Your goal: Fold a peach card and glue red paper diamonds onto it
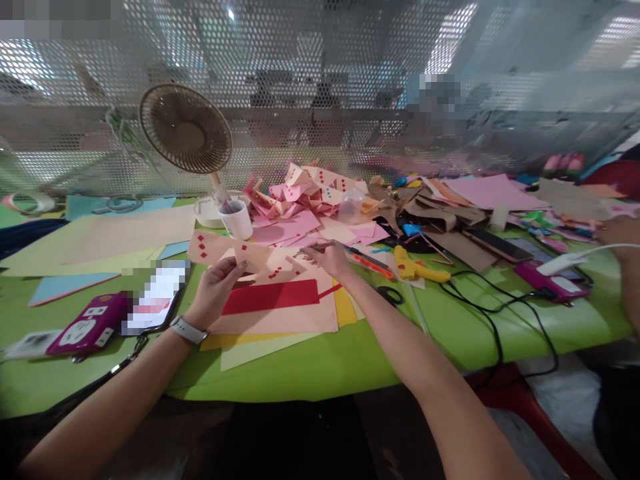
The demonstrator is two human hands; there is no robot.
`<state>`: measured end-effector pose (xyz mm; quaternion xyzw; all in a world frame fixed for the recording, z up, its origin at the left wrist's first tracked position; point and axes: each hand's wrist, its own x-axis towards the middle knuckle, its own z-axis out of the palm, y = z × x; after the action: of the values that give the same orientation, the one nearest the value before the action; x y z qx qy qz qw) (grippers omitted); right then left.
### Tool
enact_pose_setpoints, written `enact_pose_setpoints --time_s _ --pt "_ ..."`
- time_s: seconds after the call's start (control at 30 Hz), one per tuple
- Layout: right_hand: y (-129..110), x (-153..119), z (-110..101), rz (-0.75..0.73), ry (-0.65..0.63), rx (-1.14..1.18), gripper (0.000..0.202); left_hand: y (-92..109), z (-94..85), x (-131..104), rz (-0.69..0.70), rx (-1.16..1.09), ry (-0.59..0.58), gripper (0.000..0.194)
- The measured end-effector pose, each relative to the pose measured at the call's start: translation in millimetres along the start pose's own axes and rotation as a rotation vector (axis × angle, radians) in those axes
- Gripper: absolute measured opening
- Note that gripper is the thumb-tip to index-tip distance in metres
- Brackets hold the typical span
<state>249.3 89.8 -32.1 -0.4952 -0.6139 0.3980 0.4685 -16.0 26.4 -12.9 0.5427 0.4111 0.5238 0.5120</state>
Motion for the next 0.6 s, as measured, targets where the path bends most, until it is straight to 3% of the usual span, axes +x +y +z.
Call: enact_pose_setpoints --time_s 0.6 --pt "0.1 -0.9 1.4 0.033 0.039 0.034 0.042 2.2 1.7 -0.6 -0.001 0.017 -0.004 0.042"
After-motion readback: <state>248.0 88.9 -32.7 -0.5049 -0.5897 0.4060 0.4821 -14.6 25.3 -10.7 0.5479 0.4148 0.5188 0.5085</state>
